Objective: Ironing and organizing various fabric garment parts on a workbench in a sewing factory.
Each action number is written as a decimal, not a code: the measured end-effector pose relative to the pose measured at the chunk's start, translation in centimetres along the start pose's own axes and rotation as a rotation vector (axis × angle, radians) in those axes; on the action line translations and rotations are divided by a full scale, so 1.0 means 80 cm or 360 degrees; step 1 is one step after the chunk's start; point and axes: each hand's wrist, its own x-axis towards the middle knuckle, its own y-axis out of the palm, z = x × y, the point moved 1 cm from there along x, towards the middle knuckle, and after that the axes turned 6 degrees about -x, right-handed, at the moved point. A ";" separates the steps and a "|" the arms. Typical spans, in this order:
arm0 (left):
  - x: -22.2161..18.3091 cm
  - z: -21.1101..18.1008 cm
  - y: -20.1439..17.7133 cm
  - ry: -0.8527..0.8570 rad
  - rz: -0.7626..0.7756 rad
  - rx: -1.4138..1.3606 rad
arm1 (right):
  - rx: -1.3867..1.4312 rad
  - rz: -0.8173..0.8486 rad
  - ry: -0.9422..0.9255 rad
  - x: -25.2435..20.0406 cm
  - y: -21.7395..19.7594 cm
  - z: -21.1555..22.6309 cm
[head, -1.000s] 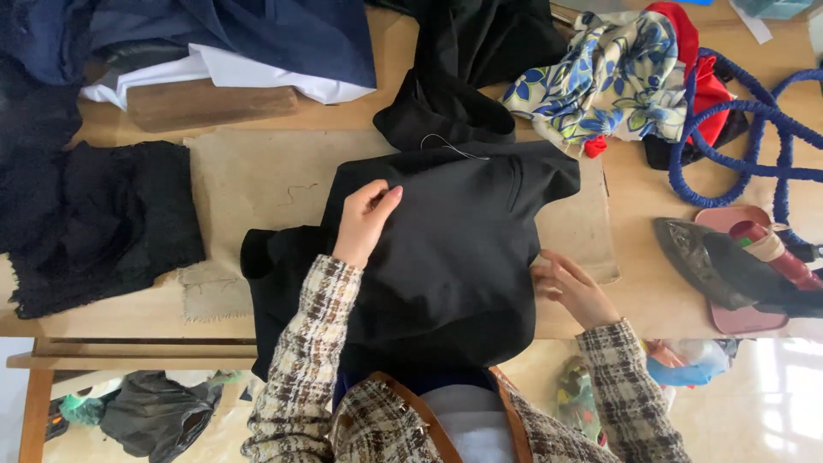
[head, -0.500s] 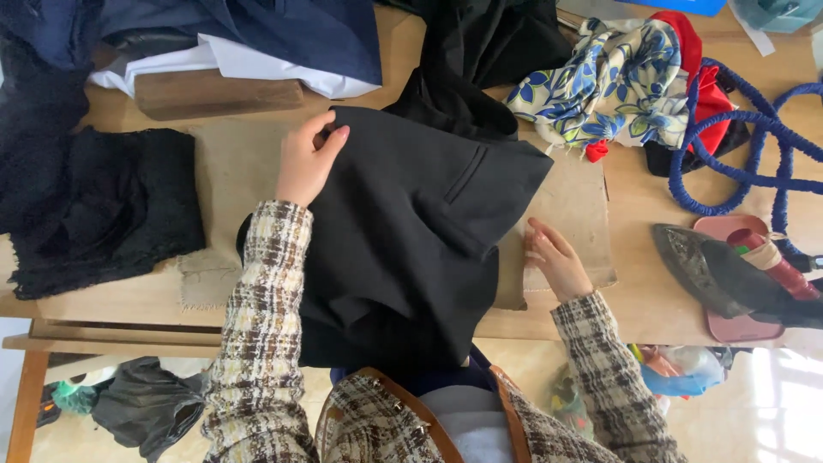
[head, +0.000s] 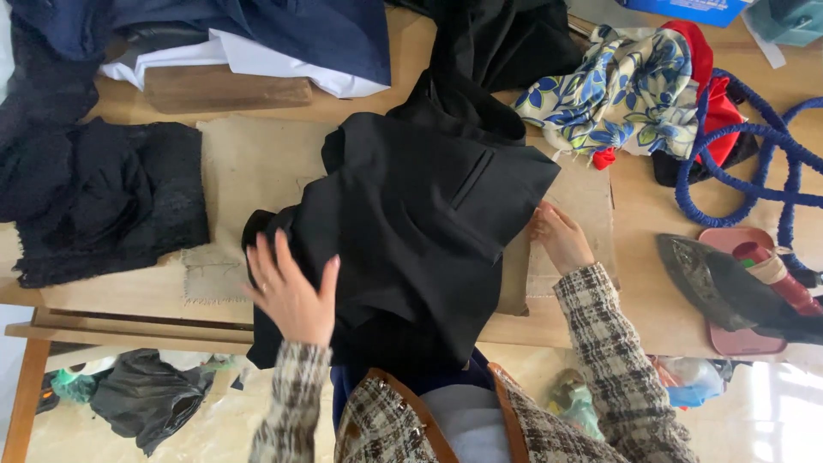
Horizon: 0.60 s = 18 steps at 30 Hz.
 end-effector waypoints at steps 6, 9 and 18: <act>-0.084 0.084 0.048 -0.0257 -0.0080 0.0349 | 0.0132 -0.0121 0.0038 0.021 0.010 0.032; -0.074 0.116 0.071 -0.0126 -0.0115 -0.0002 | 0.0231 -0.0201 -0.0027 0.026 0.019 0.047; 0.150 0.075 -0.045 0.0465 -0.0638 -0.0193 | 0.0325 -0.0072 -0.0048 -0.034 -0.005 0.014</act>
